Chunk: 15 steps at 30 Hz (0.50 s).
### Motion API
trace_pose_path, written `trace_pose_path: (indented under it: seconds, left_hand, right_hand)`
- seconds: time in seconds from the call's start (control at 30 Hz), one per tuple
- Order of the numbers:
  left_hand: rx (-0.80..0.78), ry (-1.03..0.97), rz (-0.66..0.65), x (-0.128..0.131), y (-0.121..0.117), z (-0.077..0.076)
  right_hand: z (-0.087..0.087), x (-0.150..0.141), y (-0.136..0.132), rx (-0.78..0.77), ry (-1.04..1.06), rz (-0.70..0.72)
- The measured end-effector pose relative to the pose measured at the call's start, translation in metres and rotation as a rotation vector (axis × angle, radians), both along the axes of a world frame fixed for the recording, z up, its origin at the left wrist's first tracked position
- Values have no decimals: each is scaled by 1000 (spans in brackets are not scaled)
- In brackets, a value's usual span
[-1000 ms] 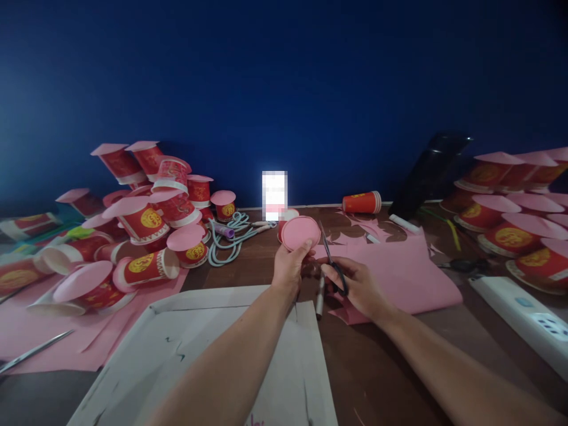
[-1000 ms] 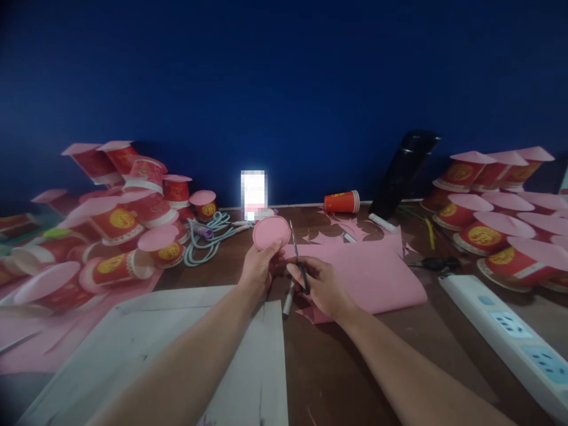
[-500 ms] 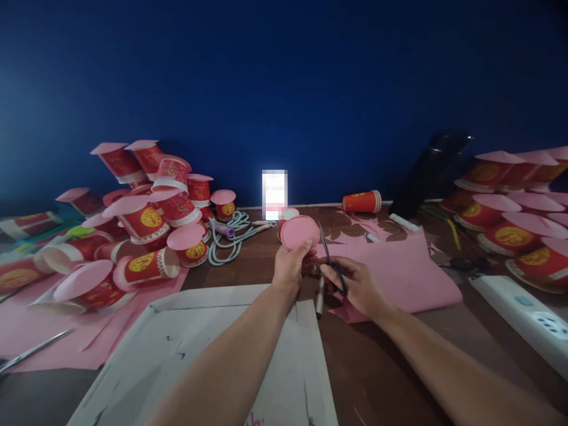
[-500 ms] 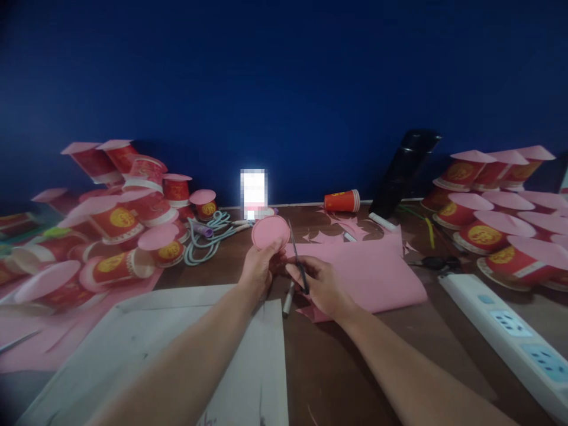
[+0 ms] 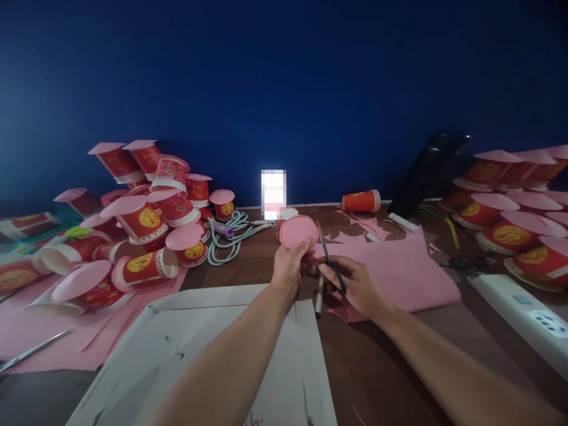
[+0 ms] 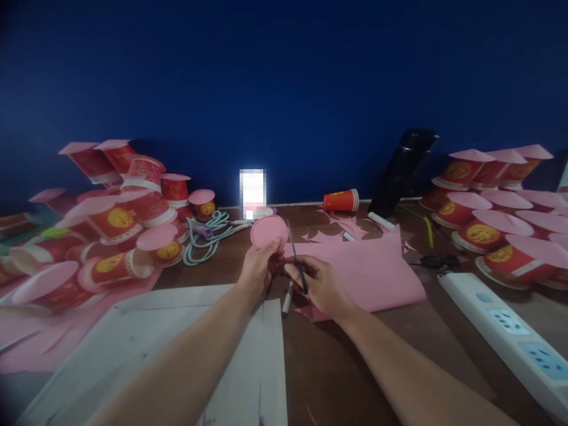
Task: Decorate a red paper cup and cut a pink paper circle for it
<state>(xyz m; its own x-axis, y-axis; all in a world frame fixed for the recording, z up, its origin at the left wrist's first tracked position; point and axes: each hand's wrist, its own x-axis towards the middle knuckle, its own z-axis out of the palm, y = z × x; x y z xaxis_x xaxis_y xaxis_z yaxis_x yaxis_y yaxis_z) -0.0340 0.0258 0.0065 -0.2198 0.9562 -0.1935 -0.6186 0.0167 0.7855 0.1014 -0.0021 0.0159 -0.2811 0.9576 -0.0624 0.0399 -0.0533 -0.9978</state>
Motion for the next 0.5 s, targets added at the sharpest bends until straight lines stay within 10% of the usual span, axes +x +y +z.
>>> trace_pose_path:
  seconds: [0.5]
  left_hand:
    - [21, 38, -35, -1, 1, -5]
  right_hand:
    - [-10, 3, 3, 83, -38, 26]
